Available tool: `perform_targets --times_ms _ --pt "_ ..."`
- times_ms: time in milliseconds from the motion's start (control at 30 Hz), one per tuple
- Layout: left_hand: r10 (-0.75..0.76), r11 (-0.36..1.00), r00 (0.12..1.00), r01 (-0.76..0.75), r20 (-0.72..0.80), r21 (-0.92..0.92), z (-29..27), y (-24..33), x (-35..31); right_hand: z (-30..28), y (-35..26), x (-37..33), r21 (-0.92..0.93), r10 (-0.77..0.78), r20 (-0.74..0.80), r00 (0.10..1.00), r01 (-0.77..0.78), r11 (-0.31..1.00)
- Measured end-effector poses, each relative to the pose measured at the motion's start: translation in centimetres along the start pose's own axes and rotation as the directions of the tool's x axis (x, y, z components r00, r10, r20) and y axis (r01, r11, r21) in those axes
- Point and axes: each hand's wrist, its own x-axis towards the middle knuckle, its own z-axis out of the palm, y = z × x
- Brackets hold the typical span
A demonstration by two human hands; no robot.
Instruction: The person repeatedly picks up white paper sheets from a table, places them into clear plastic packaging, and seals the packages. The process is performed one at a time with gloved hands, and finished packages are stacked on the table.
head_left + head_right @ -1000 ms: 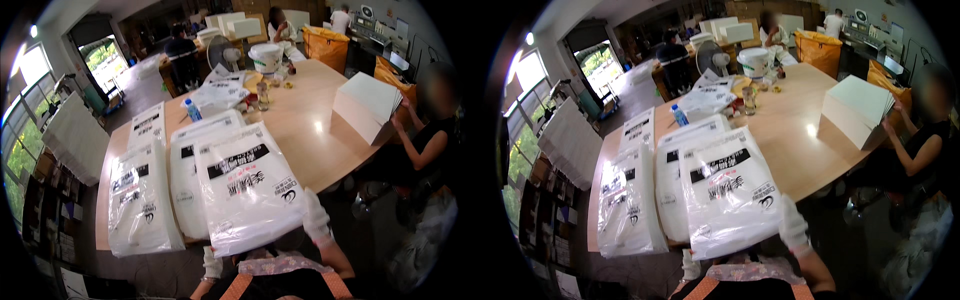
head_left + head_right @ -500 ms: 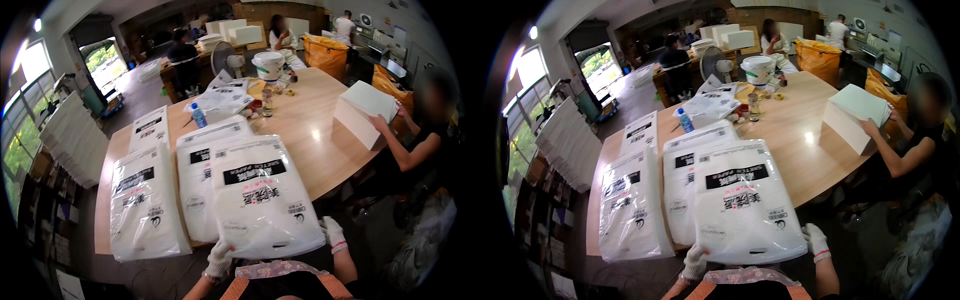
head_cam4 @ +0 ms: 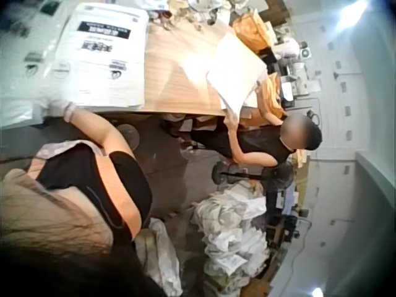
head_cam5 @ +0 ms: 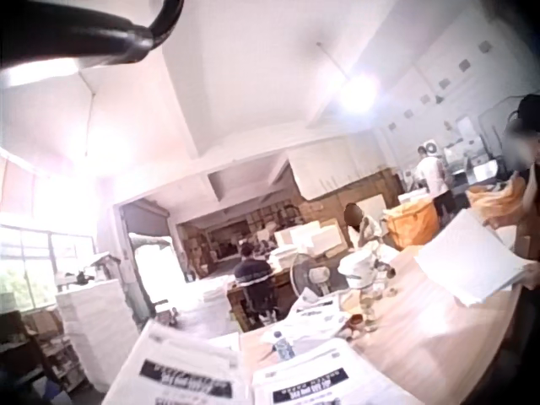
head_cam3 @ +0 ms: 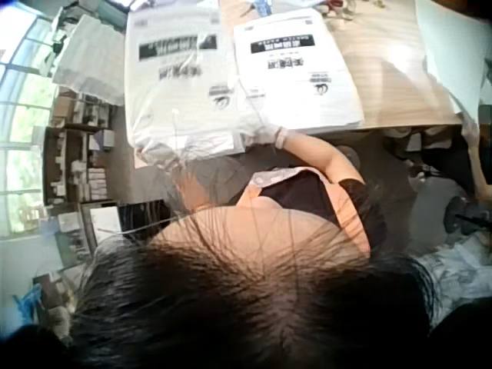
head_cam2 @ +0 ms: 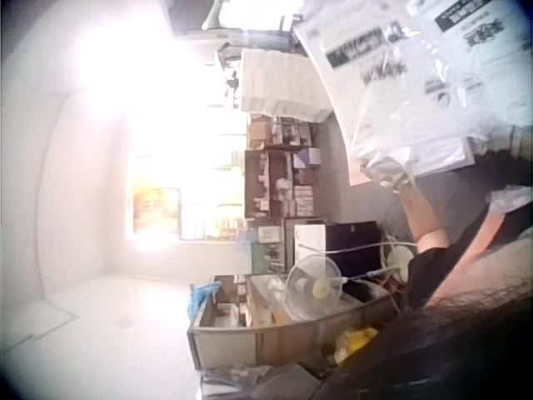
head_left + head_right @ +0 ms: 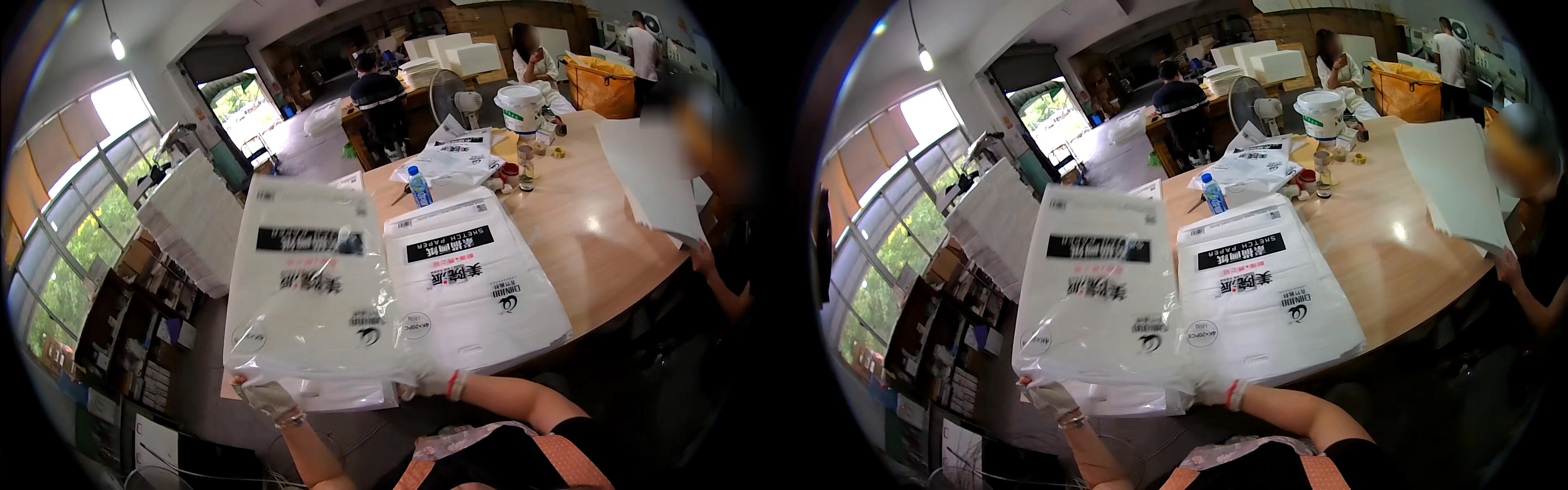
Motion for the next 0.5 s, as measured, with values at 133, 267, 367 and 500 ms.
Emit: perform_targets --times_ms 133,267,367,500 --pt "-0.396 0.879 0.822 0.212 0.41 0.426 -4.6 -15.7 1.6 7.0 -3.3 5.0 0.658 0.603 0.159 0.782 -0.54 0.526" --pt "-0.491 0.774 0.779 0.185 0.39 0.605 -7.4 -18.6 -1.5 6.6 -0.6 4.0 0.002 0.566 -0.058 0.822 -0.567 0.824" --pt "-0.526 0.769 0.766 0.243 0.37 0.591 -8.3 -16.3 -8.8 2.2 -3.3 -1.8 0.339 0.502 0.038 0.864 -0.484 0.807" --pt "-0.672 0.709 0.5 0.226 0.545 0.668 -12.4 -8.9 -22.7 -7.5 -3.3 -14.2 -0.592 0.171 -0.427 0.888 -0.418 0.689"
